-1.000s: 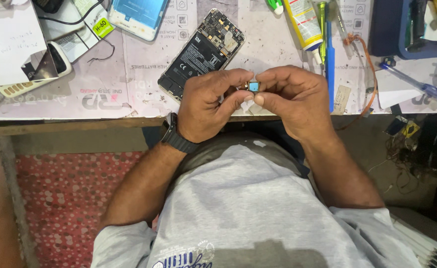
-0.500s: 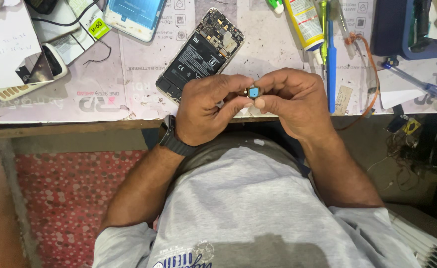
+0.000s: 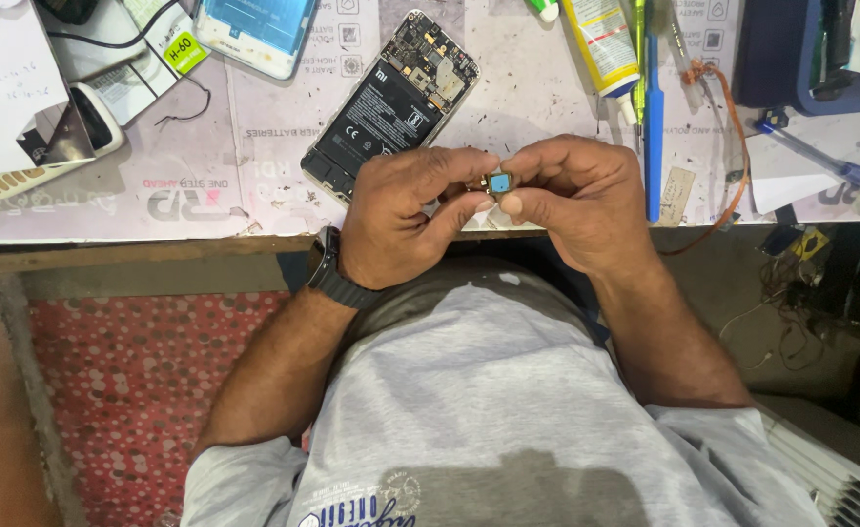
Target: The person disassembles a smartphone by removing the back cover and detaching internal components. They use a utility knife to pry open the device and carefully disconnect a small blue connector from the motherboard. The removed parts are placed on the workbench.
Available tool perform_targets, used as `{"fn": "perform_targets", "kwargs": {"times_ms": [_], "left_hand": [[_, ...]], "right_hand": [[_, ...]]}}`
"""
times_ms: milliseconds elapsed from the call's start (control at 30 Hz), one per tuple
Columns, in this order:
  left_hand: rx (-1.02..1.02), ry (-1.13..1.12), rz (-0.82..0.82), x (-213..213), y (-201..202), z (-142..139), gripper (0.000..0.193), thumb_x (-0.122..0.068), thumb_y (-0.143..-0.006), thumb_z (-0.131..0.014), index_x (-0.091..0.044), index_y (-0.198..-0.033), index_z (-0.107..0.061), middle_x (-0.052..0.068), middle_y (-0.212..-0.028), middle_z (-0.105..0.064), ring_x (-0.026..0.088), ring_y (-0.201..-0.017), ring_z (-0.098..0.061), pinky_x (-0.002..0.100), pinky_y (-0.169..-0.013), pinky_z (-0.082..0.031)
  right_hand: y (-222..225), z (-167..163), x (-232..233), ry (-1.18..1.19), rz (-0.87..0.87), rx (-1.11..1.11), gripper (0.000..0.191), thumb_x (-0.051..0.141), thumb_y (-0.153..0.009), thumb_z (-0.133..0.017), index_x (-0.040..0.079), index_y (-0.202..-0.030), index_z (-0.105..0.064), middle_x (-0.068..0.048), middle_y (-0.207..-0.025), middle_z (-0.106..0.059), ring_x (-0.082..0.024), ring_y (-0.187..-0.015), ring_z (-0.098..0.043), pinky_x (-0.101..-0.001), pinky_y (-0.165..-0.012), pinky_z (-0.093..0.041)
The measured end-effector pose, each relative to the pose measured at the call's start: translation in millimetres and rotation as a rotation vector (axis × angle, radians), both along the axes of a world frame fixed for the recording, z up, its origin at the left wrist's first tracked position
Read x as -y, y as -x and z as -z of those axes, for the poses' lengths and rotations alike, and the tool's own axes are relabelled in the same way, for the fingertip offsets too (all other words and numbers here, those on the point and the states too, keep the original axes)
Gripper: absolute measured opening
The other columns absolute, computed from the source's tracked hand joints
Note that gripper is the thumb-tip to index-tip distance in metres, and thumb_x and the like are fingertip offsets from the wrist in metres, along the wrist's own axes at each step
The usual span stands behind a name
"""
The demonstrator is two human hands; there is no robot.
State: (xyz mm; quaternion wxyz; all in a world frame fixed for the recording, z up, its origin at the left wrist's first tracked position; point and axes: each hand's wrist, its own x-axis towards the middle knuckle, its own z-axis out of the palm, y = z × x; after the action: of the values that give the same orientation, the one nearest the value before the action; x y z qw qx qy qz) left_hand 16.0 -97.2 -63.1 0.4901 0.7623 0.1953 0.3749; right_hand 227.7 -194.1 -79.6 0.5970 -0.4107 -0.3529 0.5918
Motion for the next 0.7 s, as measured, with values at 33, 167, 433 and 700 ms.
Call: {"fn": "perform_targets", "kwargs": {"times_ms": [33, 167, 433, 700], "left_hand": [[0.002, 0.006, 0.0, 0, 0, 0, 0.03, -0.006, -0.097, -0.078, -0.007, -0.125, -0.068, 0.009, -0.103, -0.076, 0.018, -0.085, -0.077, 0.028, -0.073, -0.061], [0.005, 0.02, 0.001, 1, -1, 0, 0.028, -0.007, -0.098, -0.077, -0.006, -0.124, -0.068, 0.009, -0.103, -0.076, 0.018, -0.085, -0.077, 0.028, -0.073, -0.061], [-0.016, -0.028, -0.023, 1, -2, -3, 0.025, -0.004, -0.096, -0.078, -0.005, -0.119, -0.069, 0.011, -0.103, -0.074, 0.021, -0.086, -0.076, 0.03, -0.073, -0.06], [0.032, -0.104, -0.045, 3, -3, -8, 0.025, 0.001, -0.093, -0.078, -0.005, -0.116, -0.069, 0.011, -0.107, -0.073, 0.025, -0.094, -0.076, 0.031, -0.079, -0.061]], "right_hand": [[0, 0, 0, -0.001, -0.002, -0.001, 0.026, -0.011, -0.093, -0.076, -0.006, -0.118, -0.069, -0.015, -0.109, -0.075, -0.017, -0.094, -0.074, -0.0306, -0.09, -0.062], [0, 0, 0, 0.003, -0.003, -0.011, 0.026, -0.011, -0.094, -0.075, -0.006, -0.118, -0.069, -0.015, -0.11, -0.075, -0.018, -0.098, -0.075, -0.0309, -0.091, -0.063], [1, -6, -3, -0.025, -0.012, 0.025, 0.027, -0.009, -0.093, -0.075, -0.005, -0.119, -0.068, -0.016, -0.112, -0.075, -0.017, -0.098, -0.075, -0.0302, -0.09, -0.063], [11, -10, -5, 0.091, 0.073, 0.152, 0.022, -0.013, -0.092, -0.074, -0.007, -0.112, -0.068, -0.013, -0.103, -0.073, -0.013, -0.086, -0.07, -0.0259, -0.078, -0.06]]}}
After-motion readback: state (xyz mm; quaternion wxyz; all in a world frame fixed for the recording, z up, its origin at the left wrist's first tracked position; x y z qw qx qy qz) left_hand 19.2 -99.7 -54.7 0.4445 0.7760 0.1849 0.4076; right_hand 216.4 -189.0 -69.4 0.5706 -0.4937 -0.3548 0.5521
